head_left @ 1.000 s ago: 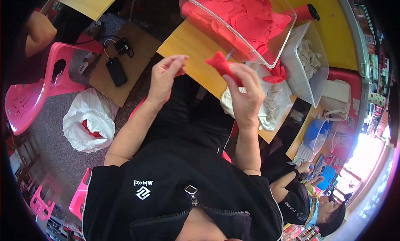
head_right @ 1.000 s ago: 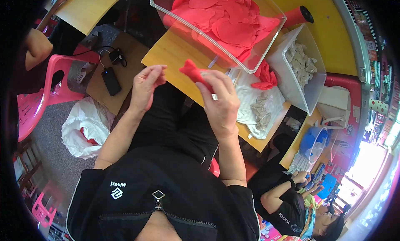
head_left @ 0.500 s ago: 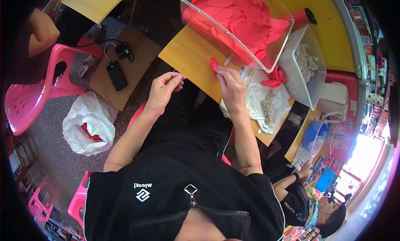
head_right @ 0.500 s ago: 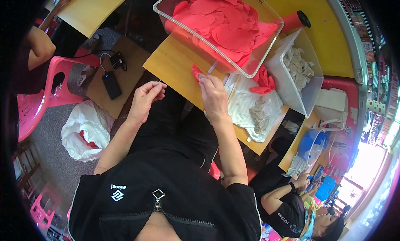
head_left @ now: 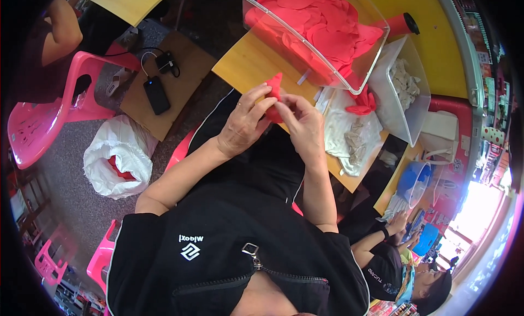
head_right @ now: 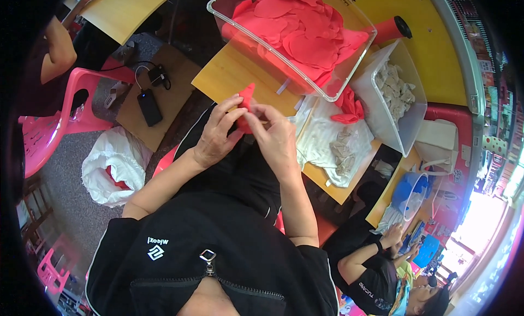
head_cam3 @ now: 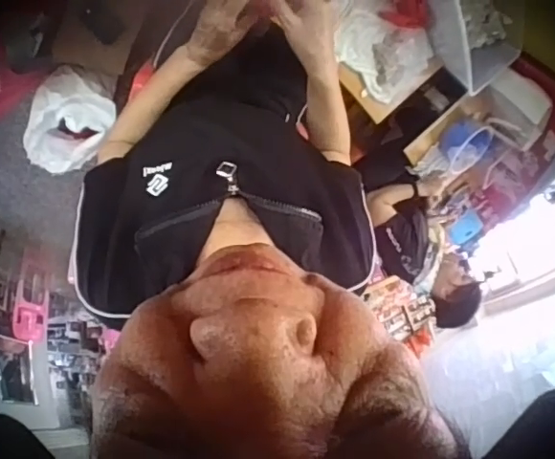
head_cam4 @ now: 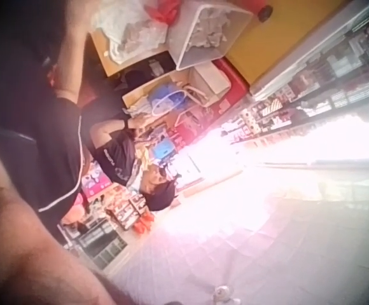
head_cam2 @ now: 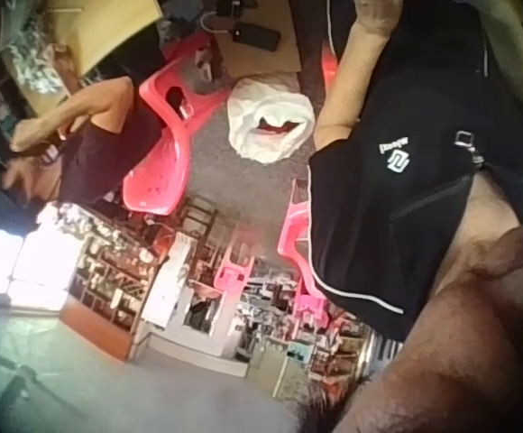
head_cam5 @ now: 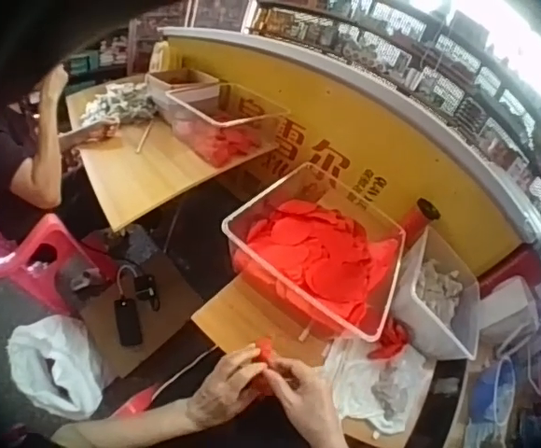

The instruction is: Assembling red leather decorative items by stuffing them with fiber using a wooden stick.

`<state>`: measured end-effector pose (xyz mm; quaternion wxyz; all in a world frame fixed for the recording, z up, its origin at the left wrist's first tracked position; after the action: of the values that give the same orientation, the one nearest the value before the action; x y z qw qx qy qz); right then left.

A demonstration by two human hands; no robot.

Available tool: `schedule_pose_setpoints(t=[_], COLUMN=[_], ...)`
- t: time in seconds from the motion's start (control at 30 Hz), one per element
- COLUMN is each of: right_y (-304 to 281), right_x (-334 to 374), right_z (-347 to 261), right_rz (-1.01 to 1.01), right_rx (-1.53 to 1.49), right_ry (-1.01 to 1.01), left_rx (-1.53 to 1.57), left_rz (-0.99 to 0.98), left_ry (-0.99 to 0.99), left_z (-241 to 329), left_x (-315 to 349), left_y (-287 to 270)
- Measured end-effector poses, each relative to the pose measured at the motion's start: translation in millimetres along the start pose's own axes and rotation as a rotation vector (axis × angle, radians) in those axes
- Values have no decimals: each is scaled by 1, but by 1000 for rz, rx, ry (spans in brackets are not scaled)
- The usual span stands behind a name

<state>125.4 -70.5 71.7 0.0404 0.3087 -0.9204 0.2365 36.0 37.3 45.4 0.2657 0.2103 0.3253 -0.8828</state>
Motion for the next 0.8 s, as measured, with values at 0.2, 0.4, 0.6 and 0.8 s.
schedule_pose_setpoints(t=[0.2, 0.4, 0.6, 0.8], right_y=[-22, -8, -24, -9], right_x=[2, 10, -6, -16], right_z=[-17, -25, -11, -7], right_rz=[140, 134, 519, 419], right_rx=[215, 177, 99, 305], right_ry=[-441, -355, -618, -517], left_rx=[1220, 1348, 1142, 1032], left_rz=[-84, -91, 6, -14], left_ry=[-681, -814, -909, -946], left_z=[-32, -32, -60, -68], left_x=[13, 12, 27, 37], left_y=[14, 7, -13, -14])
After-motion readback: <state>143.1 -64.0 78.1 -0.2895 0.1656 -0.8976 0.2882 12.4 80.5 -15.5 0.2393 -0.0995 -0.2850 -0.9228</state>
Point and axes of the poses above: each hand's wrist, its own x-axis away from the middle knuckle, its own y-axis out of the palm, z = x × y, the point moved 5 cm from there along -x, towards the middle knuckle, and after that the axes turned 1 degree about z, right-handed, at the moved point
